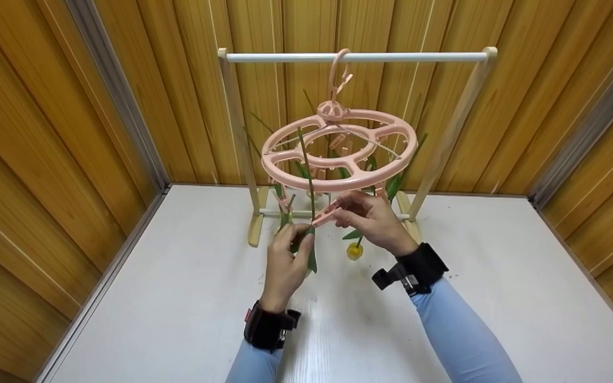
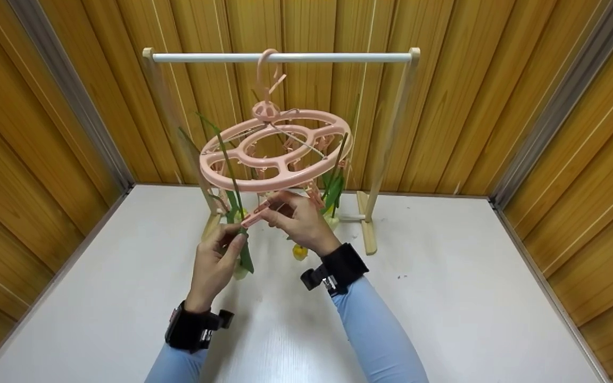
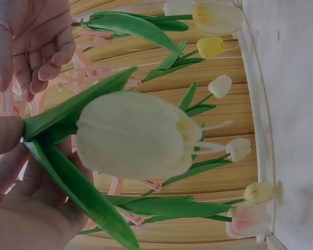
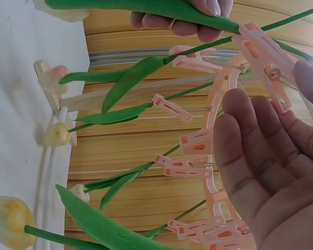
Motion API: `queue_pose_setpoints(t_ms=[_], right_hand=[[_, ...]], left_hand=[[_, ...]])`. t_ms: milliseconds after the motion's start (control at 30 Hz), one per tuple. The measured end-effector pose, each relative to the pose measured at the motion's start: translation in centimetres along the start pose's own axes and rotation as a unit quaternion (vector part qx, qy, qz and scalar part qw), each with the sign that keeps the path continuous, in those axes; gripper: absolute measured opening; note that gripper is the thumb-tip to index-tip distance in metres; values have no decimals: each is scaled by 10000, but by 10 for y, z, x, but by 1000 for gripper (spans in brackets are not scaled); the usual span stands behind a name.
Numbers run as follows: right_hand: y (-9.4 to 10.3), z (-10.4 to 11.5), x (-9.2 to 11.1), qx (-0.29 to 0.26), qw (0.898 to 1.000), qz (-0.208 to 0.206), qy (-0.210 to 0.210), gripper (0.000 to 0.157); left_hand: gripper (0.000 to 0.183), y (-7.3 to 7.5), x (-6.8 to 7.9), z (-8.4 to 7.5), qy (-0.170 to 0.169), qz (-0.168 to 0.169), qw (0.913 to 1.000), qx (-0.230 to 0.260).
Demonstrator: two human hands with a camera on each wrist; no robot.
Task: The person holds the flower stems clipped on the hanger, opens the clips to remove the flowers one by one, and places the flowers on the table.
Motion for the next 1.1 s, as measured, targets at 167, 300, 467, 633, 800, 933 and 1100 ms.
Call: queue_pose_setpoints(t_ms=[167,300,467,633,800,933,1100], right_hand=[[1,0,0,90,9999,-84,-44,20],[1,1,0,75,9999,-63,-65,25],[0,2,-1,30,10000,-45,-61,26],[-1,2,0,64,9999,-86,-20,21],[-2,2,0,69,9999,-136,60,23],[-1,1,1,145,9996,-212,88,27],[-1,2,2,228,9994,-246,69,20]], left_hand=[[11,-1,-1,1,98,87,9999,74],[11,-1,0,1,67,95,9999,93],[12,1,0,0,82,77,9999,-37],[12,2,1,-1,156,123,9998,-34],[11,2,0,-1,110,127,9999,21],[10,1,0,-2,-105,100,9999,-29],[9,1,-1,-3,-195,75,9998,-42]])
Point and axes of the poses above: each hand's wrist, its own x-axis away from the middle knuckle, its own y-axis out of the back of the hand, z = x × y, the point moved 4 cm from there along -x, towards the middle knuckle, and after that the axes turned 3 degrees about x, right-handed, at the moved point
